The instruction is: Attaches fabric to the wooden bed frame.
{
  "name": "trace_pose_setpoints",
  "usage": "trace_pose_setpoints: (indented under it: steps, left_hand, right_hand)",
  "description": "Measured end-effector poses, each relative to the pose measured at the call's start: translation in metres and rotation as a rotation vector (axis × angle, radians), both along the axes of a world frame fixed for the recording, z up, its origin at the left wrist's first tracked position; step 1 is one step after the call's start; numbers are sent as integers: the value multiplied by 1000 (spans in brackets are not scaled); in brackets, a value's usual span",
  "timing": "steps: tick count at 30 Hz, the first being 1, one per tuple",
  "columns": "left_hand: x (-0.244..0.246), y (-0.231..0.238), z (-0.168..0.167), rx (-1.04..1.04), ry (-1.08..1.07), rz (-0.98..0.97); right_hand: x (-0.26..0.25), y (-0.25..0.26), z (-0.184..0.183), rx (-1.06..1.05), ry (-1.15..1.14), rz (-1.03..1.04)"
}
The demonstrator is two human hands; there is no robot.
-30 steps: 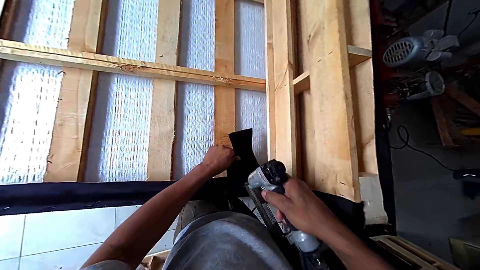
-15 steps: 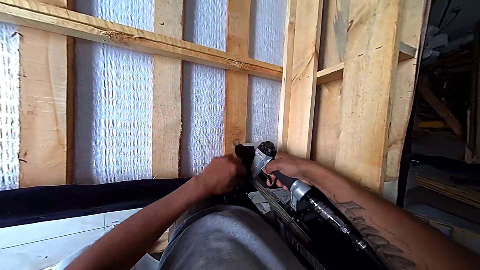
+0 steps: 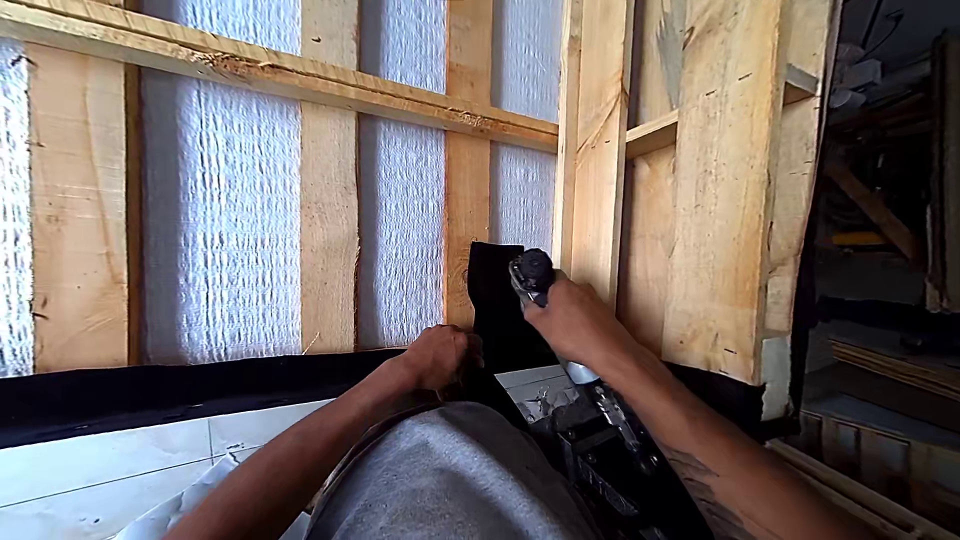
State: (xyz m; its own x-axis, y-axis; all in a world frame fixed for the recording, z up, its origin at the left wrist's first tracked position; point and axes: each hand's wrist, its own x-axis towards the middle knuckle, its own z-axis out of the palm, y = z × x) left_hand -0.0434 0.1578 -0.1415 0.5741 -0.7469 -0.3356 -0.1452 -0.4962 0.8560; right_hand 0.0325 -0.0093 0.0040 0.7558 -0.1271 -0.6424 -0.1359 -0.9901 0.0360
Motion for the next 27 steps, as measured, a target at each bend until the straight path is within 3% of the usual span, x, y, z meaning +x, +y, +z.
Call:
trace_pose_setpoints:
  steps: [4, 7, 9, 13, 15, 17, 21, 27]
  left_hand:
    - [25, 18, 11, -397, 307, 95]
    - [26, 40, 31, -403, 365, 133]
    - [2, 54, 48, -263, 313, 68]
    - [-68, 52, 64, 381, 180, 62]
    - [-95, 33, 73, 570, 140, 124]
    - [-118, 5, 68, 588, 1, 241]
    - [-135, -50, 45, 773, -106, 293]
    - [-145, -59, 39, 784, -430, 386]
  right_hand:
    - [-15, 13, -42, -79, -211, 185]
    - [-22, 18, -72, -60, -252, 209]
    - [-24, 20, -79, -30, -220, 214]
    - [-21, 2, -81, 139, -126, 142]
    - [-23, -8, -82, 234, -103, 80]
    - [-33, -16, -84, 293, -115, 64]
    - [-49, -25, -84, 373, -140, 38]
    - [-57, -22, -73, 396, -112, 105]
